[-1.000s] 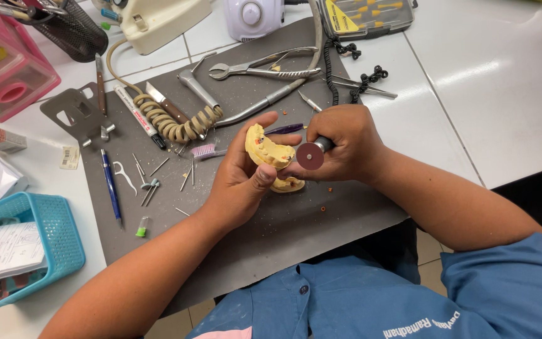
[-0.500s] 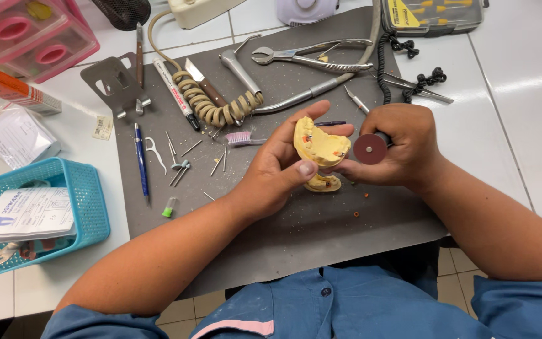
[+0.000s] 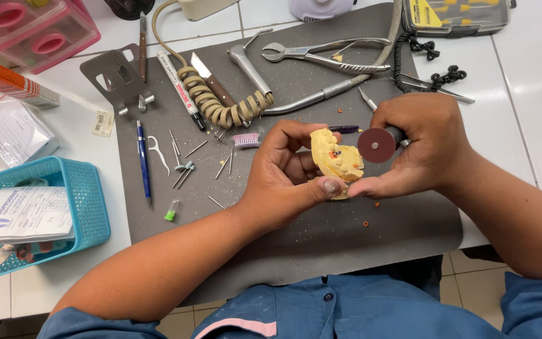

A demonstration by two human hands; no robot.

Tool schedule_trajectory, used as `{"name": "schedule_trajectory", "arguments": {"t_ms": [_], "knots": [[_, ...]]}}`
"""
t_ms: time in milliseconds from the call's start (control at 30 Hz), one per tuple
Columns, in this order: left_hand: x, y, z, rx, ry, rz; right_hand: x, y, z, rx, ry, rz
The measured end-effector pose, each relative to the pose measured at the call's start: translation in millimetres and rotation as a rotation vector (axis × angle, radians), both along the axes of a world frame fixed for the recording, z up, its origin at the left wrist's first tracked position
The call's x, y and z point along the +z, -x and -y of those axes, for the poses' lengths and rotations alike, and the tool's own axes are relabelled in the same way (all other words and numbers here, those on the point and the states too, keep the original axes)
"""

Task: The person uses a rotary grinding tool with a disc attachment to grind and smooth the surface of a yellow dental cast held in the left hand. The person repeatedly repositions the cast to access different areas while grinding.

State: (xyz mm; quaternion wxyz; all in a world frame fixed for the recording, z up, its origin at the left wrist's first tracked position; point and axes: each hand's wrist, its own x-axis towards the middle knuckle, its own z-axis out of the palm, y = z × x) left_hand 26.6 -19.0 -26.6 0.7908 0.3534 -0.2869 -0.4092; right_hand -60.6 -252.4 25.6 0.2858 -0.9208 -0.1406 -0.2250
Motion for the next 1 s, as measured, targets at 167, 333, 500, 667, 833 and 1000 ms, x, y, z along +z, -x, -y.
{"name": "schedule_trajectory", "arguments": {"t_ms": [167,333,500,667,833,1000], "knots": [[-0.2,-2.8,0.3,-0.008,-0.005,0.026,-2.8,-4.2,-5.7,0.016,-0.064,0.027],[-2.9,-1.9,-0.7,-0.056,-0.032,0.06,-11.4,1.6,-5.1,0.037,-0.069,0.058],[-3.2,-0.3,-4.2,-0.101,-0.019,0.035,-12.8,3.2,-4.9,0.052,-0.066,0.05],[-0.8,0.0,-4.8,-0.106,-0.013,0.057,-8.9,2.0,-4.4,0.091,-0.082,0.04],[2.8,1.3,-10.1,-0.094,-0.097,0.127,-8.1,1.2,-5.8,0.124,-0.092,0.016],[3.2,2.2,-8.5,-0.095,-0.087,0.111,-7.6,1.3,-5.1,0.126,-0.077,0.025]]}}
